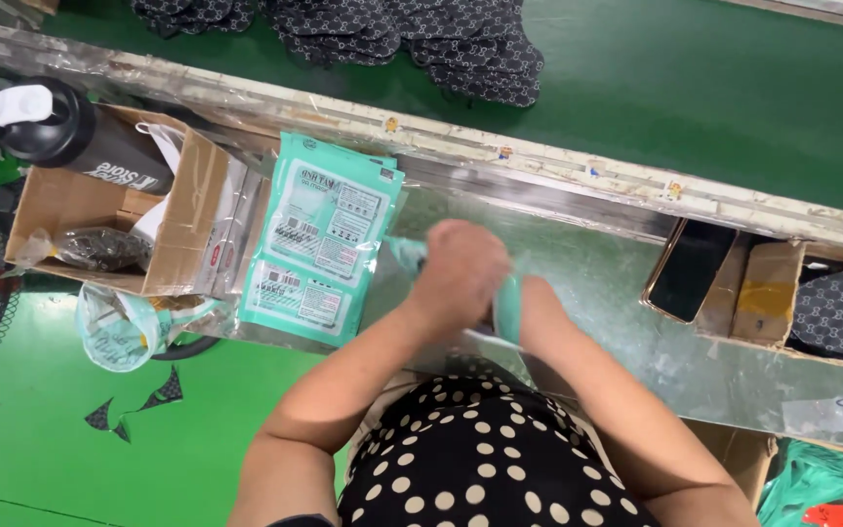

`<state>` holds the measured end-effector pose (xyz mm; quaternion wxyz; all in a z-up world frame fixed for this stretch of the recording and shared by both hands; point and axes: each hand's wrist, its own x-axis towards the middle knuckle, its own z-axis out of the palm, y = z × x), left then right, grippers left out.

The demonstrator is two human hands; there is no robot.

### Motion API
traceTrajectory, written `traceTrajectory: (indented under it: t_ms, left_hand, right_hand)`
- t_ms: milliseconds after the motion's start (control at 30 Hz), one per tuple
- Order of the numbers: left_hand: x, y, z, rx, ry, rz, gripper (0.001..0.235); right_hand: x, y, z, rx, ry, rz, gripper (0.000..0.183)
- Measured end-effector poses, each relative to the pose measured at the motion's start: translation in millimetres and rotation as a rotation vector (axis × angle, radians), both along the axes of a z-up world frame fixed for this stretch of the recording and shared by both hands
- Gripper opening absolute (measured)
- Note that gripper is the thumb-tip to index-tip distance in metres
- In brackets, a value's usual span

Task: Packaging black patterned fabric masks into teal plastic shipping bags at a factory workstation.

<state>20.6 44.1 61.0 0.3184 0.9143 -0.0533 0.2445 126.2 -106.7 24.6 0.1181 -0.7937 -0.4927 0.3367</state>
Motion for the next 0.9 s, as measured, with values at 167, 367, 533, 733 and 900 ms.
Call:
traceTrajectory:
  t_ms: [167, 367, 533, 733, 900]
  left_hand:
    - [-3, 24, 7, -0.332, -0.115, 0.225, 0.006]
    - [-16, 14, 54, -0.024, 0.105, -0.032, 0.013]
    - [-19, 10, 55, 0.078, 0.024, -0.023, 0.014]
    - [-27, 19, 59, -0.010, -0.005, 0.019, 0.023]
    - [-63, 46, 121, -0.061, -0.049, -0.017, 0.041]
  right_hand:
    - [19, -24, 27, 0.798, 0.124, -0.067, 0.027]
    - [9, -24, 24, 0.741, 0.445, -0.394, 0.025]
    - [6, -24, 15, 0.608, 0.377, -0.412, 0.016]
    - [28, -37, 25, 0.688, 0.107, -0.227, 0.012]
    - [92, -94, -7, 0.816, 0.024, -0.954, 0.016]
